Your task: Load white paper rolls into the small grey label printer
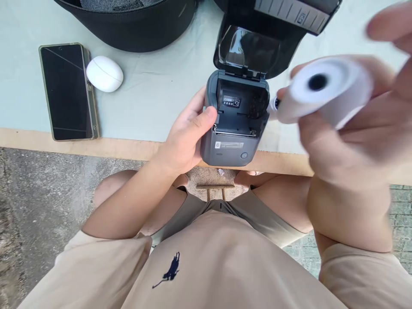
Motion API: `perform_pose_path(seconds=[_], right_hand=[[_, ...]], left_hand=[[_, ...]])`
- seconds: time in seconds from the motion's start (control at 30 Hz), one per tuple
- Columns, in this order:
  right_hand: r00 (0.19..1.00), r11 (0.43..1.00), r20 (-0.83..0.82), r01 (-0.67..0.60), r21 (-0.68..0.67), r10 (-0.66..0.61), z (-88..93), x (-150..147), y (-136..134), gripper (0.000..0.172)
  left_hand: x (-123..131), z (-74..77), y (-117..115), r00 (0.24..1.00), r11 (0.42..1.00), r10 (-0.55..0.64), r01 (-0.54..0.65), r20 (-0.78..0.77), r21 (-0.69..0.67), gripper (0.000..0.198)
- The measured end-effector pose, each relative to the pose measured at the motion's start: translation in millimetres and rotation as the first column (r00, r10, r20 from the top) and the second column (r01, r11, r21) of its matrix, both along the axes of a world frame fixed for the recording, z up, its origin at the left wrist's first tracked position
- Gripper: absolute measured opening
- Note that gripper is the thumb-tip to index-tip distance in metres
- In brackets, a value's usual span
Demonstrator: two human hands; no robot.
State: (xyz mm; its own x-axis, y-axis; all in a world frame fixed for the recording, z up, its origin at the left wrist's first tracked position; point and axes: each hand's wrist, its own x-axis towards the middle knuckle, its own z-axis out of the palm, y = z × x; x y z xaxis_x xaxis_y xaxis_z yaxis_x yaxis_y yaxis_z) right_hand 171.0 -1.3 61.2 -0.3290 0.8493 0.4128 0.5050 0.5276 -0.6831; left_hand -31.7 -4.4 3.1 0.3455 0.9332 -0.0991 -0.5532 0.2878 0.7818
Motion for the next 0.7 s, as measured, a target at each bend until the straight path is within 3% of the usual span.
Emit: perform_pose_path(seconds=[0.07,0.13,0.23,0.3,0.53,0.7], right_hand=[[0.996,0.996,0.001,-0.089,-0.022,0.089,4.1,-14.5,-2.8,0.053],[0.984,0.994,0.143,-0.103,-0.045,0.109,5.6,-23.9,-3.2,0.053],[0.926,1.0,0.377,0.009,0.002,-0.009,4.7,-29.7,-2.2,0.044],[0.892,0.997,0.446,0.072,0.034,-0.08,3.2,-30.7,-1.7,0.043],[0.883,0.99,0.462,0.02,0.14,-0.083,-3.2,-30.6,1.7,0.018],[0.881,0.976,0.463,-0.004,0.218,-0.1,-10.4,-27.1,5.5,0.018]], left_hand=[[1.5,0.4,-0.9,1.0,1.0,0.001,-0.001,-0.002,0.004,0.029],[3.2,0.6,-2.3,1.0,1.0,0.015,-0.015,-0.005,-0.004,0.033],[4.3,-0.2,-4.5,0.999,0.999,0.039,-0.04,-0.015,-0.034,0.039],[3.6,-1.4,-5.3,0.999,0.999,0.032,-0.032,-0.007,-0.028,0.044],[-0.2,-1.3,-4.9,1.0,1.0,0.006,-0.006,-0.024,-0.021,0.044],[-1.0,0.8,-4.7,1.0,1.0,-0.021,0.021,0.003,-0.013,0.042]])
